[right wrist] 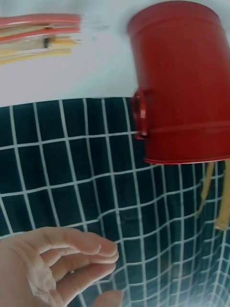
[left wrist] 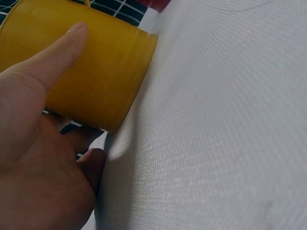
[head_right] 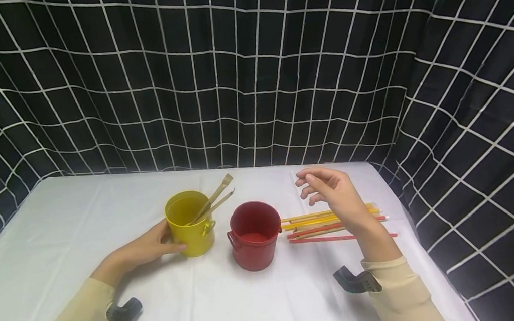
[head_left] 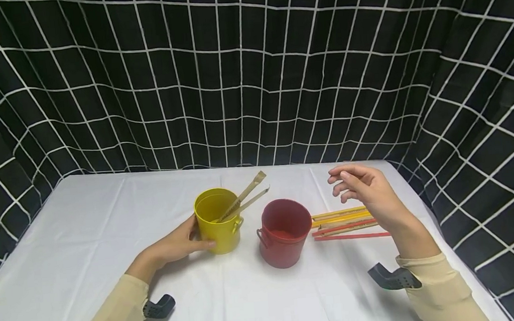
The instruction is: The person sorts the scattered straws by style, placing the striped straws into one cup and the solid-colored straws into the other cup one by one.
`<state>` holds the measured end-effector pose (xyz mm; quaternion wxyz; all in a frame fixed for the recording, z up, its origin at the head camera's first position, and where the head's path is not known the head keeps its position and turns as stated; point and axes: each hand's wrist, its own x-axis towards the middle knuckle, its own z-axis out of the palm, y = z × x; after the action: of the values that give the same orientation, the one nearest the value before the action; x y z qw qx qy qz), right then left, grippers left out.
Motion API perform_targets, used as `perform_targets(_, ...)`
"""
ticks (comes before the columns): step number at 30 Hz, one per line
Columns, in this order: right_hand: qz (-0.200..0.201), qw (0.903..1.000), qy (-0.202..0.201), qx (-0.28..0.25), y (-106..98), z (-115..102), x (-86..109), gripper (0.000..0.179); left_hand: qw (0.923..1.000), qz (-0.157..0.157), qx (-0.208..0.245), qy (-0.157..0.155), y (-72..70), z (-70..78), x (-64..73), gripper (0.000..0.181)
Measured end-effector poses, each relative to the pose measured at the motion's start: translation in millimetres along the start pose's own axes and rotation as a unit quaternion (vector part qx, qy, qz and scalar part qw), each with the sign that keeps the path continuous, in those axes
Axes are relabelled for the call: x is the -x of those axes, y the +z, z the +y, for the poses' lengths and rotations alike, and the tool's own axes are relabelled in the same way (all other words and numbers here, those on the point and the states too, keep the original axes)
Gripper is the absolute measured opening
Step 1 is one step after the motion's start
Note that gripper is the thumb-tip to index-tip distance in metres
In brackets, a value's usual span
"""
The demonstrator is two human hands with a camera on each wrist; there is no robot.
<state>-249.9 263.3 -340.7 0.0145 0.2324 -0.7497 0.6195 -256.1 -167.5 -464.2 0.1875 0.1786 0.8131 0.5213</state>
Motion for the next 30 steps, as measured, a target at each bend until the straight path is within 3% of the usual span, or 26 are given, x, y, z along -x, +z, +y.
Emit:
perform_targets(5, -0.012, 0.9997, 0.011, 0.016, -13.1, 9.7, 1.5, 0.024, 1.0, 0.003, -0.004, -0.007, -0.7, 0.7, -0.2, 0.101)
perform_targets(14, 0.008, 0.9957, 0.058, 0.072, -35.3, 38.5, 0.7, 0.02, 1.0, 0.001, -0.007, -0.004, -3.8, 2.4, -0.6, 0.099)
perform_targets(21, -0.048, 0.9775, 0.116, 0.17, -49.6, 66.4, 1.2, 0.032, 0.9999, 0.003, -0.017, 0.001, -5.7, 8.1, 2.4, 0.097)
perform_targets(25, -0.08, 0.9675, 0.142, 0.193, -54.8, 79.8, 3.6, 0.036, 0.9998, 0.001, -0.018, -0.002, -4.3, 6.2, 3.0, 0.097)
perform_targets(30, -0.089, 0.9562, 0.165, 0.225, -59.0, 88.1, 8.0, 0.037, 0.9998, -0.002, -0.016, -0.006, -0.7, 3.5, 2.6, 0.099)
